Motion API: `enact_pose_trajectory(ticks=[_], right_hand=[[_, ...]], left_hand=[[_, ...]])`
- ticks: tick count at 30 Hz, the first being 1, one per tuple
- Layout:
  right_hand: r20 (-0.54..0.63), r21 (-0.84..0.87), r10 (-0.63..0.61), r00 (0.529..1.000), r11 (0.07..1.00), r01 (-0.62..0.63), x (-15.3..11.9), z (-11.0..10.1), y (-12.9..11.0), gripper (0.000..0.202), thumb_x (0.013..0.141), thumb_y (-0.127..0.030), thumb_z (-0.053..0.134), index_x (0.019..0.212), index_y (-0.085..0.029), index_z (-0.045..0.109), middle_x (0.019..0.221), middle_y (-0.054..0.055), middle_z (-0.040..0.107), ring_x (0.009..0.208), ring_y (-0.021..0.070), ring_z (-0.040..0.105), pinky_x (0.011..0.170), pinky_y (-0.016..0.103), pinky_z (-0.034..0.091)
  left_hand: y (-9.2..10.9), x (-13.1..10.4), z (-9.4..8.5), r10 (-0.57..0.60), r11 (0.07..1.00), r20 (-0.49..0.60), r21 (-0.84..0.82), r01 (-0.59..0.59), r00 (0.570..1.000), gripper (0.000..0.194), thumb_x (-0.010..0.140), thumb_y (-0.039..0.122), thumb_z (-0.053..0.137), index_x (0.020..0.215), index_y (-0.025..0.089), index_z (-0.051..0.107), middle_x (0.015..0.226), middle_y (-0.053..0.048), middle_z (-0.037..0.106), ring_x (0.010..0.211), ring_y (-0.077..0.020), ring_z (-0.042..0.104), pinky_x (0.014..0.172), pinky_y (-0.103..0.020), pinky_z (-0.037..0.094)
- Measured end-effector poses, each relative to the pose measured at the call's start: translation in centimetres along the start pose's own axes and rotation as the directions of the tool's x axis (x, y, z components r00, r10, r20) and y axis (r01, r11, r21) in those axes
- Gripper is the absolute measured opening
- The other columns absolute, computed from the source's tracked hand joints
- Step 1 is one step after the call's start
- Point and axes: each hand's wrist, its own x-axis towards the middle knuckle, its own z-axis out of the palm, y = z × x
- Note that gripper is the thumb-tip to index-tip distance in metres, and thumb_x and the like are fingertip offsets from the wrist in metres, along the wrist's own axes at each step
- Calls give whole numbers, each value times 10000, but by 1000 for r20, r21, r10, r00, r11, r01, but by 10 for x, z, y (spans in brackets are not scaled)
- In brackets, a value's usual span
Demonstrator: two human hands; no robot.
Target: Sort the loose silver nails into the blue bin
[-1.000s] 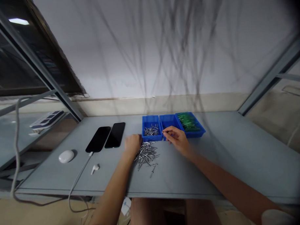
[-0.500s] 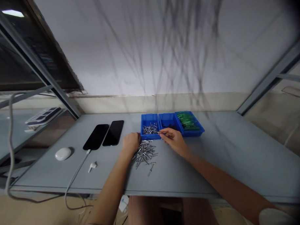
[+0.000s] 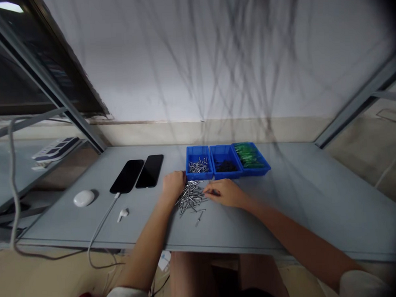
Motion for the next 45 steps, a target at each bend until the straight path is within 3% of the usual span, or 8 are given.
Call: enact_pose_trajectory(ticks=[5, 10, 21, 33, 38, 42, 45], right_hand=[[109, -88, -28, 994, 995, 37, 0, -1, 4, 114, 812, -246, 613, 839, -201, 714, 694, -1, 662, 636, 132, 575, 592, 238, 358], [149, -64, -54, 987, 996, 64, 0, -1, 5, 87, 759, -211, 643, 822, -213, 703, 643, -24, 627, 602, 129, 554, 567, 237, 330], [117, -91, -92, 989, 990, 103, -2, 2, -1, 147, 764, -120, 585, 799, -215, 691, 778, -2, 666, 693, 134, 575, 613, 240, 352], [110, -98, -32, 993, 994, 43, -1, 3, -2, 90, 793, -173, 616, 826, -211, 691, 855, 9, 677, 769, 149, 596, 648, 248, 379], [109, -104, -18, 994, 994, 29, -2, 3, -4, 81, 797, -183, 606, 832, -210, 674, 891, 16, 673, 810, 158, 598, 683, 249, 399], [88, -48, -19, 996, 999, 23, -2, 1, -5, 87, 808, -179, 578, 825, -203, 661, 863, 17, 670, 775, 153, 587, 676, 252, 405], [64, 114, 34, 997, 993, -41, 0, -1, -3, 77, 800, -189, 581, 783, -185, 656, 684, -8, 631, 613, 124, 539, 577, 237, 388]], left_hand=[[1, -2, -3, 3, 1000, 8, -2, -3, 1000, 435, 931, 255, 252, 1026, 151, 663, 952, -179, 683, 917, -280, 662, 760, -386, 500], [2, -2, -4, -3, 1000, 15, -3, 3, 1000, 449, 932, 258, 240, 1016, 148, 666, 951, -182, 683, 914, -284, 664, 750, -378, 496], [1, 0, -1, -18, 1000, 7, -9, 18, 1000, 444, 928, 290, 262, 1025, 155, 673, 970, -177, 684, 918, -275, 662, 749, -364, 496], [4, -4, -9, -7, 1000, -1, -2, 7, 1000, 411, 915, 285, 296, 1004, 147, 673, 961, -171, 687, 915, -291, 662, 736, -372, 493], [3, -16, -4, -48, 999, -20, -10, 48, 999, 487, 948, 334, 215, 971, 170, 673, 934, -156, 690, 877, -281, 666, 716, -366, 486], [6, -28, -1, -83, 997, -34, -9, 83, 996, 531, 961, 381, 171, 977, 184, 664, 909, -148, 690, 849, -274, 667, 700, -357, 479], [10, -33, 0, -88, 996, -49, -8, 88, 995, 534, 964, 383, 160, 973, 182, 655, 899, -150, 689, 831, -270, 668, 694, -354, 476]])
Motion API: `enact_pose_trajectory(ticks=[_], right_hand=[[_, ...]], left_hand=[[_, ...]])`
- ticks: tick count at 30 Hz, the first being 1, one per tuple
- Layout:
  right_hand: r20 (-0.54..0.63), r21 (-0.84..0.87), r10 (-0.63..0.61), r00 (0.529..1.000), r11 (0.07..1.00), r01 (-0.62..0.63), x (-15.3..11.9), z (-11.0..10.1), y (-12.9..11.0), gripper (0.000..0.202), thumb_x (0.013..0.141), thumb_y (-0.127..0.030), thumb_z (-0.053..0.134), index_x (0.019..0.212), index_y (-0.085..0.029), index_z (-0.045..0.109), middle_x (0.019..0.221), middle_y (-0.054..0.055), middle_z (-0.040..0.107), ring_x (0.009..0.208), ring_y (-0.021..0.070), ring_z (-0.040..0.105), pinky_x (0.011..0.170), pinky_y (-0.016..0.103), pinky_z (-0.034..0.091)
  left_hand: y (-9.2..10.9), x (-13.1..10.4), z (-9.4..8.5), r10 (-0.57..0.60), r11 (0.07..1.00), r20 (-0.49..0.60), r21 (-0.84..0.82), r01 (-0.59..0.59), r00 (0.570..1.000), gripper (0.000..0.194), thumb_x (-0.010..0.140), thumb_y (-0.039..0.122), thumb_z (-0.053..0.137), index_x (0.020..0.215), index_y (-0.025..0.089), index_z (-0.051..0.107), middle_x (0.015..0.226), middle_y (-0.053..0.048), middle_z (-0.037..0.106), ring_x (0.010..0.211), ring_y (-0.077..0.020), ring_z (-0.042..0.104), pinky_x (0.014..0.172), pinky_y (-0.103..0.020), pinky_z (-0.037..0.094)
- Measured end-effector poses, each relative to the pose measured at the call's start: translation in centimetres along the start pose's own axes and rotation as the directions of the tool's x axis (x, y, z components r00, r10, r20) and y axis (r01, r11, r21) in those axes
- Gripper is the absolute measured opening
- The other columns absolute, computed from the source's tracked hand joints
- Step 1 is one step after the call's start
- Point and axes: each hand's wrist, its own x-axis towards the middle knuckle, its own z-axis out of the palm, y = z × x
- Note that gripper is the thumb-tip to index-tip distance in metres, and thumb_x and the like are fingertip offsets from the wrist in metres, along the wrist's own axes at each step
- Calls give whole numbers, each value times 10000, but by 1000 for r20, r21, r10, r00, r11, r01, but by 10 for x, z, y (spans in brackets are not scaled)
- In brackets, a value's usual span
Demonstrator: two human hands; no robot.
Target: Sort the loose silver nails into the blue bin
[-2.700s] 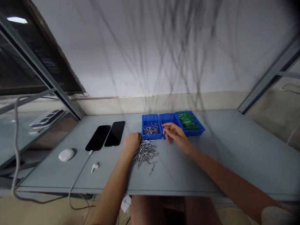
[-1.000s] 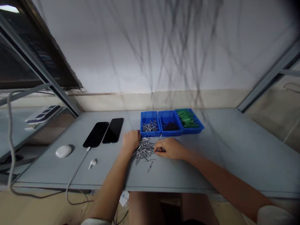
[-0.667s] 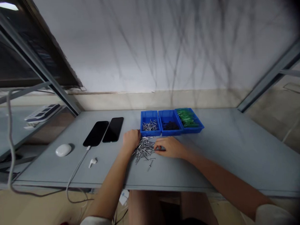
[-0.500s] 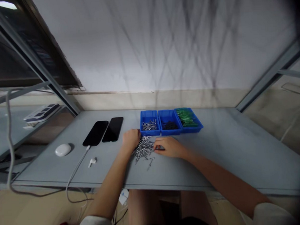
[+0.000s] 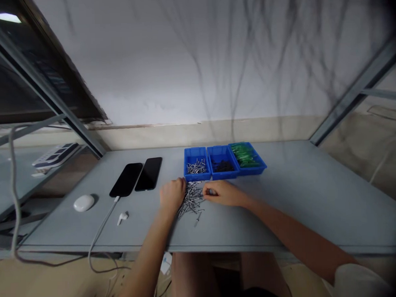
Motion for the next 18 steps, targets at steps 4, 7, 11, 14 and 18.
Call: enact_pose_trajectory(ticks=[4, 7, 11, 14, 18], right_hand=[[-31, 397, 157, 987, 908, -132, 4, -7, 2, 148, 753, -310, 654, 744, -163, 644, 482, -56, 512, 423, 88, 455, 423, 205, 347], [-151, 625, 238, 959, 775, -94, 7, -17, 5, 289, 678, -430, 717, 723, -156, 636, 573, -18, 619, 392, 74, 467, 386, 205, 370], [-351, 750, 381, 855, 662, 13, 12, -27, 12, 326, 632, -464, 742, 713, -165, 637, 649, 10, 681, 355, 46, 424, 358, 199, 331], [-409, 743, 407, 817, 669, 38, 12, -30, 16, 291, 661, -445, 725, 739, -175, 651, 683, 18, 693, 365, 50, 426, 360, 207, 319], [-441, 671, 369, 818, 741, 28, 10, -27, 15, 272, 681, -428, 720, 755, -173, 656, 657, 10, 672, 395, 69, 465, 405, 227, 379]], left_hand=[[4, -2, 1, 16, 1000, 3, -21, -16, 1000, 501, 963, 365, 175, 979, 175, 639, 911, -150, 689, 829, -268, 667, 691, -358, 475], [5, -2, 1, 23, 999, 26, -41, -22, 999, 480, 962, 354, 189, 981, 163, 629, 939, -149, 685, 849, -260, 663, 707, -351, 471], [7, -3, 1, 25, 997, 27, -67, -24, 999, 455, 959, 358, 207, 988, 157, 614, 959, -136, 676, 861, -247, 659, 705, -328, 463], [8, -4, 1, 24, 996, 23, -87, -22, 999, 437, 957, 372, 221, 1010, 163, 602, 968, -132, 669, 863, -244, 656, 711, -327, 462], [10, -5, 1, 21, 994, 23, -106, -18, 1000, 410, 954, 370, 240, 1017, 168, 591, 964, -128, 664, 866, -244, 652, 726, -332, 460]])
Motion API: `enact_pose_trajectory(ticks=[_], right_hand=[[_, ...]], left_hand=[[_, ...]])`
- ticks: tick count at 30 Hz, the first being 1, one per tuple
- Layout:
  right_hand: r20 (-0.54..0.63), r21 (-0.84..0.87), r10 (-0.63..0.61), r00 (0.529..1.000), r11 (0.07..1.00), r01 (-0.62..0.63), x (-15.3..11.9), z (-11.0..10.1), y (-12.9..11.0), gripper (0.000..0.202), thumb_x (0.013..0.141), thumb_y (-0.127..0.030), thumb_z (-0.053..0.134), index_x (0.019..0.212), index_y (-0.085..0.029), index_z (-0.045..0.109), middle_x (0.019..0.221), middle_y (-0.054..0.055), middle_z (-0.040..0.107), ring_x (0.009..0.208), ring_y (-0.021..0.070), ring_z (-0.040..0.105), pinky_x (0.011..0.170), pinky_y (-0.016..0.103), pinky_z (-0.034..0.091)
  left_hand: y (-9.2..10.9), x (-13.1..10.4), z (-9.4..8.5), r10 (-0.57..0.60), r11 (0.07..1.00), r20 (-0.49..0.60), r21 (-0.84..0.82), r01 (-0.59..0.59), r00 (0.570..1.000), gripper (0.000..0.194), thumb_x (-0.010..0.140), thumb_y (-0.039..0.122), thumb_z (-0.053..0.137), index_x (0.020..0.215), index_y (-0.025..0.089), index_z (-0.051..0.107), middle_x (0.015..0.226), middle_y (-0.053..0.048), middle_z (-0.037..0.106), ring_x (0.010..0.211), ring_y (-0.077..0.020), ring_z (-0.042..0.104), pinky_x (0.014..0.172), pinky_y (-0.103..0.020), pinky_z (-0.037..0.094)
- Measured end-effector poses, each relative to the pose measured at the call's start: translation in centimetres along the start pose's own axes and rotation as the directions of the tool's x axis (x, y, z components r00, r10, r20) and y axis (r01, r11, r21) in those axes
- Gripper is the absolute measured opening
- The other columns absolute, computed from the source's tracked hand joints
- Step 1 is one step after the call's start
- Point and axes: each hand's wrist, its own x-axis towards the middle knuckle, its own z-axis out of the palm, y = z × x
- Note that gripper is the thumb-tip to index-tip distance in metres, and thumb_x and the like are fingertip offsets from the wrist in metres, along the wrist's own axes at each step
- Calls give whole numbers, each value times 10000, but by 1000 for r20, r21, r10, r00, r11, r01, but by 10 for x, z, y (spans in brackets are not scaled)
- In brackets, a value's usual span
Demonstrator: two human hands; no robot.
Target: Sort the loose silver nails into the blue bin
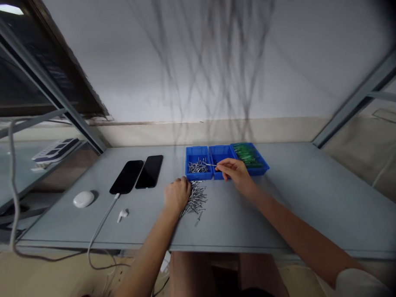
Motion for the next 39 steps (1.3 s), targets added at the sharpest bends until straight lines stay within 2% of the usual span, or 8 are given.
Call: enact_pose_trajectory(ticks=[4, 9, 16, 19, 22, 27, 33, 39], right_hand=[[46, -209, -58, 997, 976, 67, -7, 5, 5, 266, 719, -423, 695, 789, -168, 661, 486, -37, 553, 414, 105, 504, 433, 235, 396], [29, -442, -143, 989, 886, 141, -12, 10, 13, 229, 778, -386, 635, 814, -165, 683, 454, -32, 524, 415, 117, 493, 439, 241, 375], [85, -440, -208, 974, 870, 224, -11, 10, 11, 284, 808, -328, 578, 1025, -172, 676, 836, 57, 698, 481, 99, 509, 467, 236, 416], [156, -456, -246, 957, 841, 290, -12, 10, 8, 237, 809, -292, 578, 970, -161, 693, 805, 48, 690, 482, 86, 474, 479, 224, 394], [372, -480, -180, 910, 802, 355, -19, 12, 5, 159, 780, -258, 619, 861, -157, 712, 698, 16, 669, 474, 80, 451, 495, 218, 372], [673, -524, -16, 740, 695, 492, -32, 21, 7, 108, 733, -260, 678, 809, -196, 720, 646, -19, 653, 539, 98, 518, 546, 224, 358], [726, -562, 52, 686, 619, 548, -36, 25, 15, 103, 739, -265, 687, 822, -211, 716, 642, -31, 642, 592, 109, 559, 564, 233, 332], [725, -569, 51, 687, 606, 555, -36, 26, 15, 46, 745, -205, 657, 760, -209, 700, 633, -34, 624, 582, 100, 535, 544, 225, 311]], left_hand=[[0, 0, 1, 2, 1000, -17, -5, -2, 1000, 398, 951, 370, 246, 1017, 169, 583, 960, -124, 662, 859, -251, 650, 716, -337, 457], [0, 0, 2, -2, 1000, -22, -24, 2, 1000, 391, 953, 373, 251, 1014, 168, 578, 969, -126, 658, 870, -241, 644, 730, -330, 453], [-1, 0, 4, 7, 1000, -58, -20, -8, 998, 382, 948, 368, 260, 984, 171, 584, 948, -115, 658, 857, -245, 644, 690, -327, 456], [-2, 0, 4, 12, 1000, -58, -17, -13, 998, 382, 949, 368, 256, 979, 175, 584, 946, -111, 658, 858, -248, 644, 686, -331, 458], [-2, 0, 4, 14, 1000, -56, -12, -15, 998, 370, 949, 362, 257, 979, 181, 579, 943, -102, 660, 859, -251, 645, 683, -335, 459], [-2, 0, 3, 18, 1000, -67, 2, -18, 998, 364, 947, 344, 256, 967, 180, 580, 932, -97, 666, 845, -257, 650, 656, -333, 454], [-2, 0, 3, 21, 1000, -69, -9, -22, 997, 358, 944, 343, 264, 964, 177, 580, 931, -95, 668, 845, -249, 650, 657, -323, 448], [-2, 0, 3, 16, 1000, -81, -20, -18, 997, 355, 944, 353, 265, 963, 183, 576, 936, -88, 672, 842, -247, 651, 666, -323, 445]])
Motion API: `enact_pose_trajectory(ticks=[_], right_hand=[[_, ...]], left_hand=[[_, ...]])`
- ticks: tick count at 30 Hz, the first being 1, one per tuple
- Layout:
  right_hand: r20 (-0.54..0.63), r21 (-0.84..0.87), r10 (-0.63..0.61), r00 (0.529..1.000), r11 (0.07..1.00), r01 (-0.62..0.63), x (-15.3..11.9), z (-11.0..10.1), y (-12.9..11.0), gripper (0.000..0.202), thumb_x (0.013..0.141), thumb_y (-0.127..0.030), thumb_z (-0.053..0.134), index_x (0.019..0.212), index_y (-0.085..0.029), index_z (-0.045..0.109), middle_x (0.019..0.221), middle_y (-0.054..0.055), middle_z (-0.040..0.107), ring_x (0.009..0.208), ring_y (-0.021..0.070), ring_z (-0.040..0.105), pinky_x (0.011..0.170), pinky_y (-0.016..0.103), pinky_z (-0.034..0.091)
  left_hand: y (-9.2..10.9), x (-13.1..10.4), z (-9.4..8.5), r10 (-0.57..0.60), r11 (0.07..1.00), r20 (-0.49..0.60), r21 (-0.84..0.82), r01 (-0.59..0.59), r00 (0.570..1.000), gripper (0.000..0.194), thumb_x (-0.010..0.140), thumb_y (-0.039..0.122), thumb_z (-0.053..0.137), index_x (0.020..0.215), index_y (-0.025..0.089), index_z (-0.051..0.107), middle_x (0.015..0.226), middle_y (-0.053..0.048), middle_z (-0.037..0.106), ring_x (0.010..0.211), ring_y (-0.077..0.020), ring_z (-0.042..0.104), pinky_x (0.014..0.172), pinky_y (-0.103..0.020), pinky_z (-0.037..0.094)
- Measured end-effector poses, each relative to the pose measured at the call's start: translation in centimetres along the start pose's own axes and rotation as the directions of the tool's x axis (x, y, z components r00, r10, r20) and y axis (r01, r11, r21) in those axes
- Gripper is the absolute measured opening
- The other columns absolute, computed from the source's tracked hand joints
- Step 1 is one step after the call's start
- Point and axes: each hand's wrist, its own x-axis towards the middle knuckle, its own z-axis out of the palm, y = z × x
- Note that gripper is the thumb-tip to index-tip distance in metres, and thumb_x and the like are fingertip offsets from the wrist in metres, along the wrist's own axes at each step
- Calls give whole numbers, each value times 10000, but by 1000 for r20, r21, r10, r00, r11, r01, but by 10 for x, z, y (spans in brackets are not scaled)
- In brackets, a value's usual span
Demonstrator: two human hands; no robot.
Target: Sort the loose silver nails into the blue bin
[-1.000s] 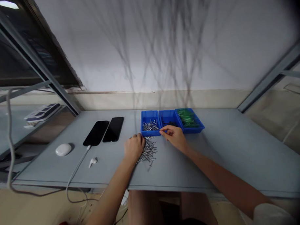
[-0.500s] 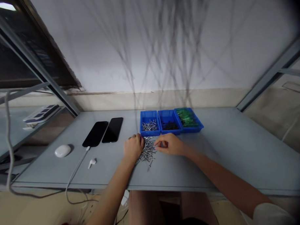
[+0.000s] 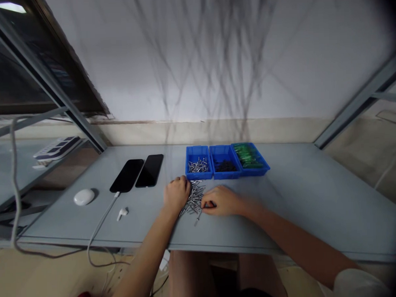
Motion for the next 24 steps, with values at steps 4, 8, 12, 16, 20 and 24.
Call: enact_pose_trajectory(ticks=[4, 8, 12, 16, 20, 24], right_hand=[[-56, 74, 12, 998, 997, -8, 0, -6, -3, 68, 711, -134, 645, 718, -186, 687, 652, -21, 625, 583, 98, 523, 550, 222, 329], [-124, 379, 173, 977, 918, -114, 1, -19, -1, 45, 729, -197, 657, 731, -160, 681, 557, -29, 569, 490, 80, 462, 500, 212, 346], [-240, 712, 332, 912, 699, -67, 1, -33, 8, 198, 708, -348, 711, 737, -160, 654, 576, -16, 604, 438, 74, 455, 432, 209, 340], [-417, 853, 481, 771, 500, 149, 0, -47, 19, 182, 691, -341, 720, 733, -183, 639, 637, -11, 647, 390, 46, 416, 382, 198, 300], [-472, 880, 597, 649, 360, 309, -1, -57, 24, 156, 629, -282, 729, 716, -209, 623, 593, -49, 599, 361, 30, 361, 361, 192, 285], [-492, 869, 615, 616, 388, 307, -1, -59, 25, 160, 618, -280, 714, 729, -218, 616, 597, -52, 583, 371, 35, 357, 366, 201, 295]], left_hand=[[0, 0, 0, -8, 1000, 5, -7, 8, 1000, 356, 942, 356, 265, 966, 188, 578, 948, -88, 671, 851, -252, 651, 665, -330, 448], [0, 1, -1, -11, 1000, 16, -14, 11, 1000, 364, 941, 360, 262, 972, 187, 580, 946, -93, 670, 857, -259, 650, 660, -336, 453], [0, 1, -1, -11, 1000, 30, -21, 12, 999, 371, 943, 364, 259, 981, 183, 581, 967, -103, 667, 867, -251, 646, 680, -334, 457], [0, 2, 0, -17, 999, 39, -31, 18, 999, 380, 944, 367, 252, 989, 187, 584, 980, -103, 666, 884, -246, 643, 698, -335, 461], [0, 1, -1, -14, 999, 41, -32, 16, 999, 395, 947, 369, 239, 993, 187, 587, 986, -105, 665, 887, -249, 644, 705, -346, 465], [0, 1, -2, -24, 999, 42, -35, 25, 999, 393, 948, 370, 241, 992, 189, 588, 987, -105, 668, 888, -242, 643, 707, -338, 460]])
